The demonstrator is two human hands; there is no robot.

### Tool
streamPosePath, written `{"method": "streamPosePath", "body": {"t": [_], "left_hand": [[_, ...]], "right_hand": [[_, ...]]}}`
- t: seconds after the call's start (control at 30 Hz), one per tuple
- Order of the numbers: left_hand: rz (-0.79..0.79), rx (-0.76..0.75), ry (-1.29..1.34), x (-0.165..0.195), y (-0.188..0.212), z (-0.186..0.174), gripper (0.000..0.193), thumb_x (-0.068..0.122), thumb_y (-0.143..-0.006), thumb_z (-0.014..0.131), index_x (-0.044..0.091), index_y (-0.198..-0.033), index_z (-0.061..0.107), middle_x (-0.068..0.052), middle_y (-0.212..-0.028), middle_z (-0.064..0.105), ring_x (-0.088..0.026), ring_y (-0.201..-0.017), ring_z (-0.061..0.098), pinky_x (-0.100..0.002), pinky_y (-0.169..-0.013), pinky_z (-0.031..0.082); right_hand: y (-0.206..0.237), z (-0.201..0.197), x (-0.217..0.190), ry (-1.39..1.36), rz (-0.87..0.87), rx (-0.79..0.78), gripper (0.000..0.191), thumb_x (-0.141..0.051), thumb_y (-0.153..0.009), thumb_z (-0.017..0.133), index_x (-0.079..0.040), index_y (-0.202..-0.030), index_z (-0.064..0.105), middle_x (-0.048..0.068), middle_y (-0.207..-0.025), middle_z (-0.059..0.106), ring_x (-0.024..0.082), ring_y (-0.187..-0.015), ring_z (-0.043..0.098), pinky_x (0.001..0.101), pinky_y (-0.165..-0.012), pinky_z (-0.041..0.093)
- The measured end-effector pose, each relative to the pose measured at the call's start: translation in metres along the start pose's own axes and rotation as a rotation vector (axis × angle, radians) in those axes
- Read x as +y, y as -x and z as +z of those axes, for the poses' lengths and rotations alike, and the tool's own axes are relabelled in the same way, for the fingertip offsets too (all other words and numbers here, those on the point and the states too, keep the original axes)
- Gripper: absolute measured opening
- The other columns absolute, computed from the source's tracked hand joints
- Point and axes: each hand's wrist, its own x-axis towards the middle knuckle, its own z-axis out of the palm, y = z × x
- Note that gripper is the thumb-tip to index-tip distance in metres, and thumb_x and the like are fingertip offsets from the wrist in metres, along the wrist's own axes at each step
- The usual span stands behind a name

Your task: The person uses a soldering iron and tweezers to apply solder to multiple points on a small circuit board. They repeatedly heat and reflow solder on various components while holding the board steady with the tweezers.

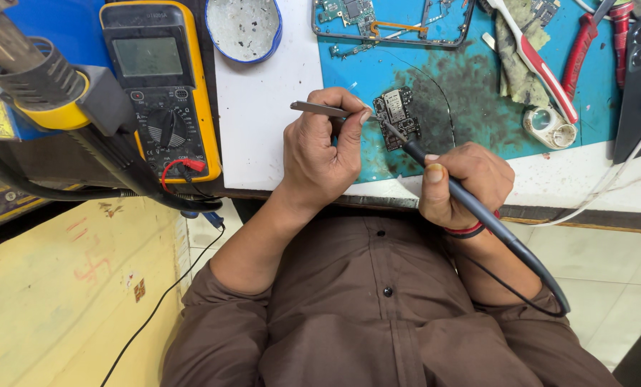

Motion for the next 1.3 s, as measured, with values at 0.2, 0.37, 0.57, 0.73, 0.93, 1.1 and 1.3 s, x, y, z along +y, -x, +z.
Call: {"method": "streamPosePath", "body": {"t": [0.2, 0.37, 0.57, 0.73, 0.93, 1.1, 1.3], "left_hand": [[0.022, 0.004, -0.002, -0.0012, -0.0003, -0.0008, 0.013, 0.004, -0.107, 0.067, 0.005, -0.112, 0.055, -0.005, -0.093, 0.069, -0.01, -0.073, 0.069, -0.023, -0.063, 0.056], [0.003, 0.003, 0.006, -0.0015, -0.0002, -0.0001, 0.013, 0.004, -0.106, 0.067, 0.004, -0.111, 0.056, -0.005, -0.091, 0.069, -0.009, -0.07, 0.067, -0.024, -0.063, 0.055], [0.017, 0.006, 0.005, -0.0016, -0.0006, -0.0001, 0.013, 0.004, -0.106, 0.067, 0.004, -0.111, 0.056, -0.005, -0.092, 0.069, -0.009, -0.07, 0.067, -0.024, -0.063, 0.055], [-0.019, -0.004, 0.015, -0.0013, -0.0002, -0.001, 0.013, 0.004, -0.105, 0.068, 0.003, -0.11, 0.056, -0.004, -0.089, 0.069, -0.009, -0.067, 0.065, -0.024, -0.061, 0.053], [0.007, 0.005, 0.01, -0.0018, -0.0007, -0.0011, 0.012, 0.004, -0.107, 0.067, 0.004, -0.111, 0.055, -0.005, -0.091, 0.069, -0.009, -0.071, 0.068, -0.024, -0.064, 0.056], [0.004, 0.004, 0.007, -0.0018, -0.0007, -0.0014, 0.013, 0.004, -0.106, 0.067, 0.004, -0.111, 0.056, -0.005, -0.091, 0.069, -0.009, -0.071, 0.068, -0.024, -0.064, 0.055], [0.001, -0.001, 0.003, -0.0023, -0.0006, -0.0015, 0.012, 0.004, -0.106, 0.067, 0.004, -0.111, 0.056, -0.004, -0.092, 0.069, -0.009, -0.07, 0.068, -0.024, -0.064, 0.055]], "right_hand": [[0.0006, 0.0007, 0.0025, -0.008, 0.0, 0.015, 0.019, -0.013, -0.107, 0.064, 0.0, -0.094, 0.058, 0.014, -0.077, 0.066, 0.026, -0.064, 0.064, 0.0322, -0.056, 0.048], [0.001, 0.0005, 0.0018, -0.004, 0.008, -0.003, 0.019, -0.013, -0.107, 0.064, 0.0, -0.094, 0.058, 0.013, -0.076, 0.065, 0.026, -0.064, 0.064, 0.0323, -0.056, 0.048], [-0.0003, 0.0002, 0.0006, -0.003, 0.011, -0.002, 0.019, -0.012, -0.107, 0.064, -0.001, -0.094, 0.058, 0.013, -0.077, 0.066, 0.025, -0.06, 0.064, 0.0321, -0.056, 0.048], [-0.0011, -0.0002, -0.0006, 0.012, 0.013, -0.012, 0.019, -0.011, -0.106, 0.066, -0.001, -0.092, 0.058, 0.013, -0.075, 0.063, 0.026, -0.064, 0.064, 0.0328, -0.056, 0.048], [-0.0014, 0.0005, -0.0005, -0.012, 0.012, -0.019, 0.018, -0.011, -0.107, 0.064, 0.0, -0.094, 0.058, 0.013, -0.077, 0.066, 0.024, -0.06, 0.064, 0.0322, -0.057, 0.048], [-0.0016, 0.0014, -0.0006, 0.004, 0.014, -0.005, 0.019, -0.011, -0.106, 0.065, -0.001, -0.092, 0.058, 0.013, -0.075, 0.065, 0.024, -0.059, 0.063, 0.0321, -0.055, 0.047], [-0.0025, 0.0028, -0.0003, 0.009, 0.009, 0.004, 0.019, -0.011, -0.106, 0.064, -0.001, -0.091, 0.058, 0.013, -0.075, 0.065, 0.025, -0.063, 0.063, 0.032, -0.055, 0.046]]}}
